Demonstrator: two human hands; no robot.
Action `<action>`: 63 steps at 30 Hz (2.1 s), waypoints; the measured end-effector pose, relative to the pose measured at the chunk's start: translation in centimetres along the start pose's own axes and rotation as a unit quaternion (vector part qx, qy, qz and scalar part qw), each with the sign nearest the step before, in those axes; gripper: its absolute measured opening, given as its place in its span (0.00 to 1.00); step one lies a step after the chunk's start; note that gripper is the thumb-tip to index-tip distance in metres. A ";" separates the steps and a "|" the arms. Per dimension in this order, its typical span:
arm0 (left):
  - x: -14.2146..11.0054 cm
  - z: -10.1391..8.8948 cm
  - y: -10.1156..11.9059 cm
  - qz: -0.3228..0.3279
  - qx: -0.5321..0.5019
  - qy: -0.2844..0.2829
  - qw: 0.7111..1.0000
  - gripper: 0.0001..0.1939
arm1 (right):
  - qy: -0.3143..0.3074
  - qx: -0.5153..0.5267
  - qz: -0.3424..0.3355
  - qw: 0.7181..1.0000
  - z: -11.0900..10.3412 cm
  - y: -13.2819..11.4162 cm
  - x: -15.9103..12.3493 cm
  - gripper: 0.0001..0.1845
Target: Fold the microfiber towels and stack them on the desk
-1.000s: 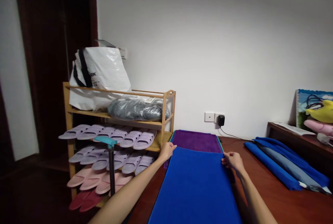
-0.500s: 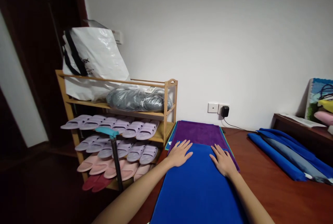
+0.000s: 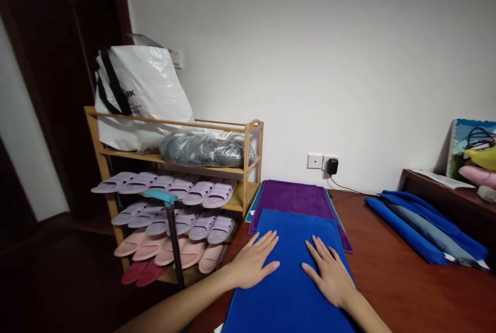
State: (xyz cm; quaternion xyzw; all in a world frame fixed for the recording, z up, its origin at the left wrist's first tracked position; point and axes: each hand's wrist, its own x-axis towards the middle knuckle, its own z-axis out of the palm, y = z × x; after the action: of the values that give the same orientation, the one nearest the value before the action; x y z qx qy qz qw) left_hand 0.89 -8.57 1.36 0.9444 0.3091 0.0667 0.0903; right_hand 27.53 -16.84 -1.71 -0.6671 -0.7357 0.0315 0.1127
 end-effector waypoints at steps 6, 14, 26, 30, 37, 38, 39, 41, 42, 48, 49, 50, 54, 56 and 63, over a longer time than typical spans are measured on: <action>0.0 -0.2 0.3 0.006 0.004 0.011 1.000 0.34 | -0.010 -0.009 0.000 1.000 -0.8 -0.4 0.1 0.35; -1.1 -0.2 1.0 0.012 0.010 -0.001 1.000 0.35 | -0.023 -0.022 0.010 0.999 -1.0 -1.1 -1.5 0.37; -5.8 -1.0 4.1 0.017 -0.003 -0.020 1.000 0.35 | -0.007 -0.024 0.002 1.000 -1.1 -3.7 -6.5 0.36; -7.8 -1.1 4.9 0.030 0.001 -0.028 0.999 0.34 | 0.010 -0.036 -0.002 0.999 -0.7 -4.6 -8.5 0.34; -11.3 -1.2 6.4 0.043 0.010 0.000 0.999 0.30 | 0.037 -0.058 -0.006 0.998 -0.1 -5.8 -10.8 0.34; -11.8 -1.2 6.7 0.044 0.009 0.007 0.999 0.30 | 0.041 -0.061 -0.010 0.997 -0.1 -5.8 -11.0 0.34; -12.2 -1.2 7.0 0.045 0.009 0.012 0.999 0.31 | 0.046 -0.066 -0.013 0.997 -0.1 -5.9 -11.2 0.34; -13.0 -1.0 7.5 0.044 0.011 0.020 0.999 0.32 | 0.054 -0.076 -0.021 0.995 0.1 -6.0 -11.6 0.34; -13.5 -0.8 7.7 0.043 0.012 0.023 0.999 0.33 | 0.057 -0.081 -0.024 0.995 0.1 -6.1 -11.9 0.33; -15.8 0.4 8.3 0.055 0.005 0.048 0.997 0.37 | 0.026 -0.066 -0.041 0.997 0.5 -6.1 -13.7 0.36; -16.0 0.2 8.3 0.060 0.000 0.053 0.997 0.36 | 0.023 -0.045 -0.040 0.998 0.4 -5.8 -13.9 0.35; -16.0 -0.2 8.2 0.066 -0.009 0.057 0.996 0.34 | 0.030 -0.018 -0.033 0.999 0.1 -5.5 -13.8 0.34; -13.3 -2.5 7.1 0.039 -0.049 0.103 0.993 0.22 | 0.120 0.087 0.034 0.988 -1.6 -3.3 -11.8 0.31; -10.8 -3.3 5.7 0.013 -0.047 0.130 0.990 0.22 | 0.144 0.096 0.052 0.984 -2.4 -2.2 -10.0 0.32; -5.6 -1.6 1.2 -0.020 0.008 0.046 0.999 0.28 | 0.036 0.042 0.089 0.994 -2.0 -0.1 -6.7 0.37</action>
State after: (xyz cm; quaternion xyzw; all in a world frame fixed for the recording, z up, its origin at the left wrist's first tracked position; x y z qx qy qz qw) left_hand -3.16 -12.66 2.82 0.9347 0.3321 0.1061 0.0693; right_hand 28.37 -23.69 -0.59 -0.7250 -0.6671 0.0483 0.1644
